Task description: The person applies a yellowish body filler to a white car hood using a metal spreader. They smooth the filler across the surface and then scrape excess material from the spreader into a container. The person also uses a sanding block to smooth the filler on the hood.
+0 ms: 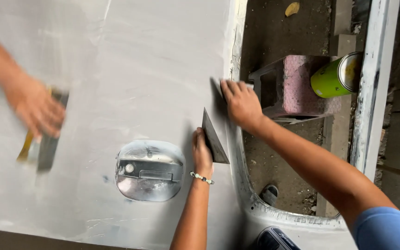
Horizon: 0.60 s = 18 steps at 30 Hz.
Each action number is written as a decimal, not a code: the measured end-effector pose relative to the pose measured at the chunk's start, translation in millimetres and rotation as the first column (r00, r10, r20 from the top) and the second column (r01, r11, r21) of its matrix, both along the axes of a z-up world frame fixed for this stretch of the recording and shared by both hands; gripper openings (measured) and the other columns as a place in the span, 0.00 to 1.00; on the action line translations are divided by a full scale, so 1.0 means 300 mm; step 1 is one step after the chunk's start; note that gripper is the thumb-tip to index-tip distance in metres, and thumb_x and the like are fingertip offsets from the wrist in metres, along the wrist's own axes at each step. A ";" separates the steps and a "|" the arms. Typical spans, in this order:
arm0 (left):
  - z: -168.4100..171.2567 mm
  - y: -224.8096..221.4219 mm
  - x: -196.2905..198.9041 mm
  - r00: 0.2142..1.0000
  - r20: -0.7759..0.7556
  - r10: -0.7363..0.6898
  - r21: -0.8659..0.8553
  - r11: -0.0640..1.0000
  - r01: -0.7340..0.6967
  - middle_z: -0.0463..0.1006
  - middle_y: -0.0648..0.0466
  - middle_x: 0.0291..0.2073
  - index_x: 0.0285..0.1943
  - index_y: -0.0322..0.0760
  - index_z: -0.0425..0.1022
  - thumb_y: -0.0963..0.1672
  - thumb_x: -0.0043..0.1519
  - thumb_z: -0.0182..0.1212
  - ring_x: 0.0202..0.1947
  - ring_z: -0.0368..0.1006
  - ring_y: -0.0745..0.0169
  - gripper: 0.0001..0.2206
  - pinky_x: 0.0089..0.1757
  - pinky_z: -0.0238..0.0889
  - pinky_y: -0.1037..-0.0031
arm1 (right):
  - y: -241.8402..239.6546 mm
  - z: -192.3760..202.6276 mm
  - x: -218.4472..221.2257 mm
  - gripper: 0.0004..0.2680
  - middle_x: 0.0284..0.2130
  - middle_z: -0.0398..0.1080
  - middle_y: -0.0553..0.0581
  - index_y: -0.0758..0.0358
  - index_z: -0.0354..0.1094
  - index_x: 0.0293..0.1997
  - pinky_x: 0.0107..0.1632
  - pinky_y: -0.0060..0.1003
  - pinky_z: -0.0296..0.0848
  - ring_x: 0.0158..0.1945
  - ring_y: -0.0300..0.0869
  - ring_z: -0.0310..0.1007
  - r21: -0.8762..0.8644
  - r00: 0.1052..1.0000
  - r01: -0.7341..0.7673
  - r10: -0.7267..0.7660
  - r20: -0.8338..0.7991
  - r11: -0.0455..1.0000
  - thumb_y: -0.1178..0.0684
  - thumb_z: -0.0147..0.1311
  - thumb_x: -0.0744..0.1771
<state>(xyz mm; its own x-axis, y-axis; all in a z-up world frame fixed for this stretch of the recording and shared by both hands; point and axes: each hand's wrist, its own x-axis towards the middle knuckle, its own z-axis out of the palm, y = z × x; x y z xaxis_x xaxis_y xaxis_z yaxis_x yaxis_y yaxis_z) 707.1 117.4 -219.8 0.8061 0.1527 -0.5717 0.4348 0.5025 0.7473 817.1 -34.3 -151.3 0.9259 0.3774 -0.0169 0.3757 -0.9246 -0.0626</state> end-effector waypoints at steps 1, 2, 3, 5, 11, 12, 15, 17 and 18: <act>0.000 0.001 0.007 1.000 0.006 0.010 -0.010 1.000 -0.010 0.74 0.43 0.59 0.66 0.24 0.67 0.55 0.70 0.45 0.57 0.68 0.55 0.29 0.57 0.61 0.70 | 0.002 0.000 -0.031 0.26 0.64 0.62 0.65 0.69 0.53 0.73 0.62 0.48 0.66 0.61 0.55 0.64 -0.006 0.999 -0.035 0.035 0.021 0.999 0.61 0.46 0.64; 0.001 0.003 0.012 1.000 0.011 0.020 -0.020 1.000 -0.020 0.73 0.44 0.62 0.68 0.25 0.65 0.55 0.69 0.45 0.59 0.68 0.56 0.29 0.58 0.61 0.70 | 0.005 0.001 -0.062 0.26 0.64 0.63 0.65 0.70 0.53 0.73 0.61 0.49 0.66 0.61 0.55 0.65 -0.012 0.997 -0.070 0.071 0.041 0.997 0.61 0.47 0.63; 0.003 0.002 0.020 1.000 0.021 0.023 -0.021 1.000 -0.023 0.73 0.44 0.62 0.68 0.25 0.65 0.55 0.69 0.45 0.59 0.68 0.56 0.29 0.58 0.61 0.70 | 0.002 -0.010 -0.039 0.26 0.64 0.63 0.65 0.70 0.53 0.73 0.61 0.49 0.66 0.61 0.55 0.65 -0.013 0.996 -0.073 0.074 0.051 0.997 0.61 0.47 0.63; 0.004 0.002 0.019 1.000 -0.020 0.014 -0.060 0.998 -0.015 0.71 0.47 0.64 0.70 0.28 0.63 0.55 0.68 0.45 0.61 0.67 0.58 0.30 0.59 0.59 0.71 | -0.005 -0.039 -0.009 0.27 0.62 0.63 0.65 0.69 0.55 0.71 0.60 0.50 0.66 0.60 0.55 0.65 -0.009 0.991 -0.104 0.104 0.087 0.995 0.60 0.49 0.61; -0.008 0.016 0.018 0.995 -0.096 0.022 -0.023 0.999 -0.025 0.69 0.46 0.67 0.71 0.28 0.61 0.55 0.67 0.47 0.64 0.66 0.57 0.32 0.61 0.58 0.71 | -0.022 -0.004 0.223 0.24 0.64 0.64 0.62 0.69 0.55 0.73 0.61 0.51 0.66 0.60 0.56 0.65 0.075 0.995 0.060 -0.065 0.076 0.995 0.60 0.48 0.65; -0.011 0.015 0.018 0.995 -0.094 0.020 -0.022 1.000 -0.023 0.69 0.46 0.67 0.71 0.28 0.61 0.55 0.67 0.47 0.64 0.66 0.57 0.32 0.61 0.58 0.71 | -0.019 -0.026 0.193 0.24 0.64 0.64 0.62 0.69 0.55 0.73 0.61 0.51 0.66 0.60 0.56 0.65 0.077 0.995 0.062 -0.068 0.078 0.995 0.60 0.48 0.65; -0.021 0.015 0.021 0.999 -0.021 0.046 -0.040 0.998 -0.047 0.70 0.43 0.66 0.70 0.25 0.64 0.54 0.67 0.48 0.64 0.66 0.55 0.31 0.61 0.57 0.70 | -0.011 -0.062 0.099 0.27 0.60 0.64 0.65 0.68 0.56 0.71 0.57 0.49 0.65 0.57 0.56 0.65 -0.075 0.988 0.001 0.010 0.155 0.997 0.58 0.49 0.61; -0.039 0.019 0.020 1.000 -0.026 0.014 -0.010 1.000 -0.014 0.69 0.47 0.67 0.71 0.28 0.62 0.54 0.68 0.47 0.65 0.65 0.58 0.30 0.62 0.57 0.71 | -0.009 -0.057 0.026 0.23 0.62 0.64 0.63 0.70 0.56 0.71 0.64 0.49 0.65 0.60 0.55 0.66 0.018 0.983 -0.098 0.094 0.155 0.995 0.57 0.48 0.66; -0.051 0.016 0.033 1.000 -0.018 0.018 -0.008 1.000 -0.019 0.69 0.47 0.67 0.71 0.28 0.62 0.54 0.68 0.47 0.65 0.65 0.58 0.30 0.62 0.57 0.71 | -0.006 -0.041 0.085 0.23 0.62 0.64 0.63 0.70 0.56 0.71 0.64 0.49 0.65 0.60 0.55 0.66 0.020 0.982 -0.103 0.098 0.163 0.994 0.57 0.48 0.66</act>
<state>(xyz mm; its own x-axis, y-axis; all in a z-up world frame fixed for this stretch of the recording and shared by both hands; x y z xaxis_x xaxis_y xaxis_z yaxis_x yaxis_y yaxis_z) 717.0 122.3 -235.1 0.7928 0.1628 -0.5874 0.4388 0.5165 0.7353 842.7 -36.2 -163.6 0.8729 0.4669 0.1415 0.4740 -0.8803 -0.0190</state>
